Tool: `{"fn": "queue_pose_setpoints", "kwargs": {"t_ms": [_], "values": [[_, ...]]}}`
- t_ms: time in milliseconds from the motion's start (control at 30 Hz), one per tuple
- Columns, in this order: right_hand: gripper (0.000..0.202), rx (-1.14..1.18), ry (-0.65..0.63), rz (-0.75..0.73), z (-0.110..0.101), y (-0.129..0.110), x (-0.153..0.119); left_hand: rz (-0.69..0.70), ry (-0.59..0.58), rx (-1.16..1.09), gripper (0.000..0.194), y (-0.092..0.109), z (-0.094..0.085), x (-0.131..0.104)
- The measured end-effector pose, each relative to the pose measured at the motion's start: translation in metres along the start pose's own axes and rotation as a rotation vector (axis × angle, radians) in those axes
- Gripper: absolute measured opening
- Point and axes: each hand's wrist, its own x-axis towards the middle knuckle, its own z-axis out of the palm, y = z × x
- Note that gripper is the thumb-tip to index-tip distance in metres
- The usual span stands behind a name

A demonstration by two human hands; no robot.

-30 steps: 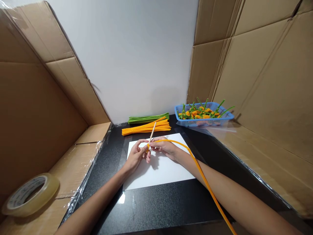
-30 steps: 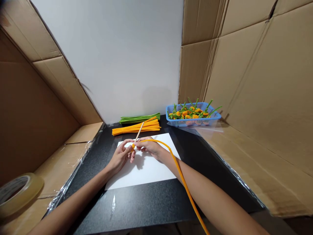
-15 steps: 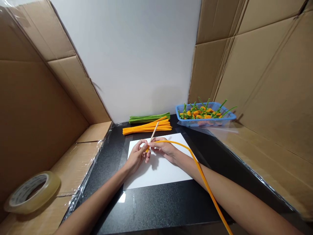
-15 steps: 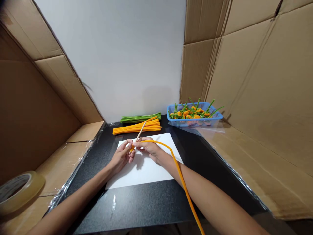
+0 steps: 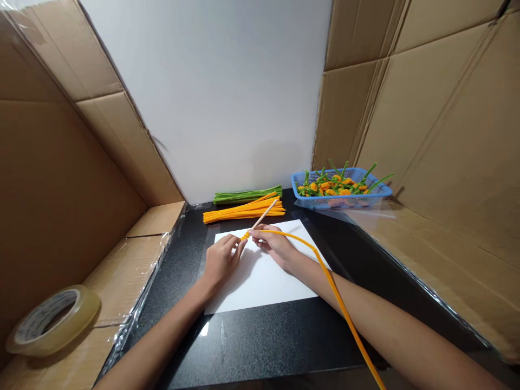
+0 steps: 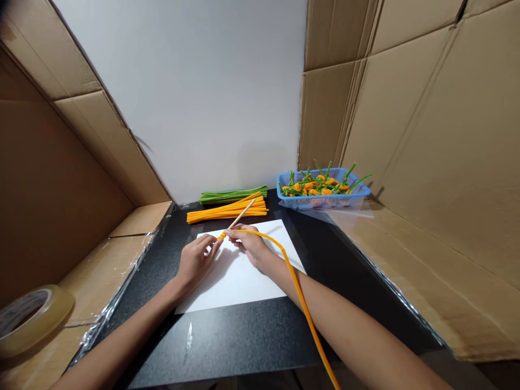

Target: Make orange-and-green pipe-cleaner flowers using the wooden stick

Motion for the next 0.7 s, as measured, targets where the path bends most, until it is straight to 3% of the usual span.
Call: {"fn": "queue_pose_setpoints", "kwargs": {"t_ms": [167, 400, 567, 700], "values": [[0.026, -0.028, 0.024, 0.025, 0.004, 0.001, -0.002, 0.029, -0.006, 0.09, 0.024, 0.001, -0.001, 0.0], [0.024, 0.002, -0.02, 0.032, 0.009, 0.005, -0.007, 0.008, 0.053, 0.018, 0.024, 0.003, -0.001, -0.003], [0.025, 0.052, 0.0, 0.025, 0.013, 0.007, -0.009, 0.007, 0.033, 0.101, 0.025, 0.003, -0.004, 0.0], [0.026, 0.044, 0.012, 0.019, 0.014, 0.009, -0.009, 0.032, -0.026, 0.033, 0.025, 0.0, -0.007, 0.005]]}}
